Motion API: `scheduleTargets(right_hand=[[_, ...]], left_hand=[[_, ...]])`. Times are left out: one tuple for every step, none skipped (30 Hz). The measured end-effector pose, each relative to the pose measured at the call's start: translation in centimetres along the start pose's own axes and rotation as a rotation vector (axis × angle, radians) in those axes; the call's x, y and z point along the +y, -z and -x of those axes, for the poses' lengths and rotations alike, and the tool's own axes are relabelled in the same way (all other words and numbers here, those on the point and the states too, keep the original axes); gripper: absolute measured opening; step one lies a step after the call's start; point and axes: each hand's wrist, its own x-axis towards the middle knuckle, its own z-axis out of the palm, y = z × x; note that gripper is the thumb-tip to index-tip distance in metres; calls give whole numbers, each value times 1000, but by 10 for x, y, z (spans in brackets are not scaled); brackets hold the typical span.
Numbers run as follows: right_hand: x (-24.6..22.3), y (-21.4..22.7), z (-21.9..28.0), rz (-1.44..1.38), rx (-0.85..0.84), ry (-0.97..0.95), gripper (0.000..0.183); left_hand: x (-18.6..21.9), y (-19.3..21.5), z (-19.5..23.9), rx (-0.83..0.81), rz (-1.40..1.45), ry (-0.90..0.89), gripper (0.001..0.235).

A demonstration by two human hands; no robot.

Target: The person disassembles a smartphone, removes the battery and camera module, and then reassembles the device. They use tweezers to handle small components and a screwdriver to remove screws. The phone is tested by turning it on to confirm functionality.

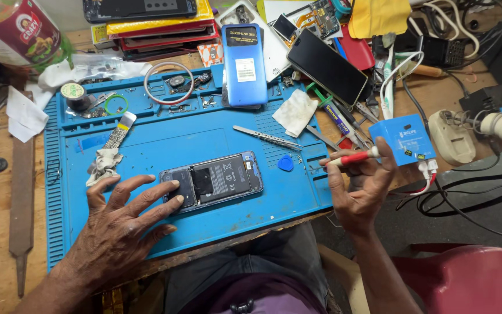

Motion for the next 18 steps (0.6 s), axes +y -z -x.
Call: scheduleTargets(right_hand=[[2, 1, 1, 4, 40, -18, 77], [4, 4, 2, 9, 80, -35, 78], [7, 6, 2, 11, 122, -52, 79], [8, 10, 3, 17, 145, -78, 79], [11, 11, 1, 10, 163, -103, 80], [12, 12, 0, 3, 181, -128, 81], [12, 12, 1, -25, 182, -110, 83], [7, 10, 6, -54, 190, -114, 84], [5, 6, 3, -87, 197, -102, 85], [0, 3, 2, -96, 187, -112, 84], [-5, 2, -2, -98, 184, -113, 84], [-11, -1, -6, -75, 158, -112, 81], [-15, -7, -9, -76, 144, -111, 80], [-18, -14, -11, -76, 129, -109, 80], [-20, -16, -10, -83, 136, -108, 81], [-16, -20, -11, -103, 133, -96, 81], [-14, -16, -8, -99, 151, -86, 81], [-5, -15, -8, -106, 159, -65, 81]], left_hand=[[0, 0, 0, -2, 0, 2, 46], [1, 0, -1, -4, 0, 3, 47], [0, 1, -2, -6, -2, 3, 47], [0, 1, -4, -5, -3, -11, 47], [-1, 1, -5, -6, -14, -15, 48], [-1, 1, -5, -6, -25, -20, 48], [-1, 2, -1, -24, -11, -17, 47], [-2, 2, 0, -42, 2, -14, 46], [-3, 2, 2, -45, 8, -9, 45], [-2, 4, 5, -54, 18, -8, 45], [-3, 5, 3, -55, 28, -18, 45], [-4, 8, 2, -57, 39, -27, 45], [-5, 10, 3, -43, 43, -28, 45], [-6, 13, 4, -29, 47, -28, 44], [-4, 12, 3, -18, 73, -46, 43], [-4, 13, 3, -6, 97, -22, 42], [-4, 12, -2, 3, 135, -27, 41], [-3, 9, -10, 11, 172, -33, 40]])
